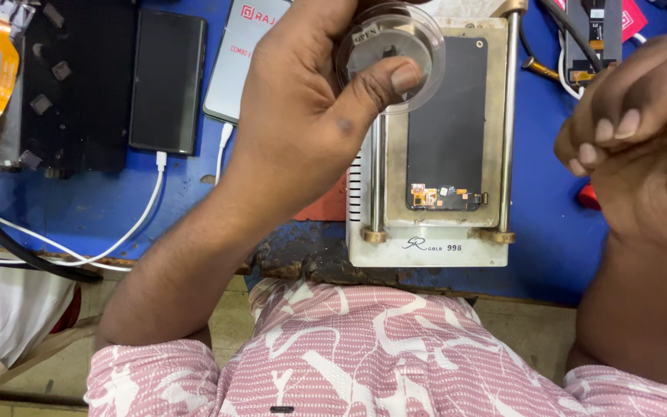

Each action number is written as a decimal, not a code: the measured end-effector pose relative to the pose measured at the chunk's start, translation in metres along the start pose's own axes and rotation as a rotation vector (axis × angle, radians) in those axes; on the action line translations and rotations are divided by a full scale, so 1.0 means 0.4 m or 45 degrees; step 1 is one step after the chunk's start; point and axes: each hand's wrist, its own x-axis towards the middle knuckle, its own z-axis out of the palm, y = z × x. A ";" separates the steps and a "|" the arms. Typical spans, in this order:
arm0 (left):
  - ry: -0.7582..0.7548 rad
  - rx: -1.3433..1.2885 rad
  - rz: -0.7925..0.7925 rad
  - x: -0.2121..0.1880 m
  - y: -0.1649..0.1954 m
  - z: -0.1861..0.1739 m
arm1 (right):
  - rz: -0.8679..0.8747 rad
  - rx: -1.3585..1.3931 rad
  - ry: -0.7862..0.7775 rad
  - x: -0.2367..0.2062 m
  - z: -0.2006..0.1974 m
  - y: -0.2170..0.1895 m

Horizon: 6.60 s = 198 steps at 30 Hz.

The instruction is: The person works on a smartphone screen assembly clamped in a metal jig. They use a metal spatula to press along the screen edges and a hot air gun to apply heat, likely to separate or bond the display. The person briefly removes the screen, inspects it, and repositions it in the jig.

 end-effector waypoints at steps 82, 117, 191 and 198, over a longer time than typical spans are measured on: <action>-0.190 1.379 0.449 0.076 -0.092 -0.056 | -0.551 -1.732 0.045 0.172 -0.076 0.076; -0.173 1.315 0.413 0.060 -0.136 -0.073 | -0.547 -1.758 -0.055 0.178 -0.057 0.087; -0.191 1.173 0.309 0.053 -0.119 -0.070 | -0.381 -1.734 0.022 0.176 -0.043 0.081; -0.157 1.125 0.337 0.058 -0.110 -0.070 | -0.365 -1.690 0.058 0.178 -0.049 0.101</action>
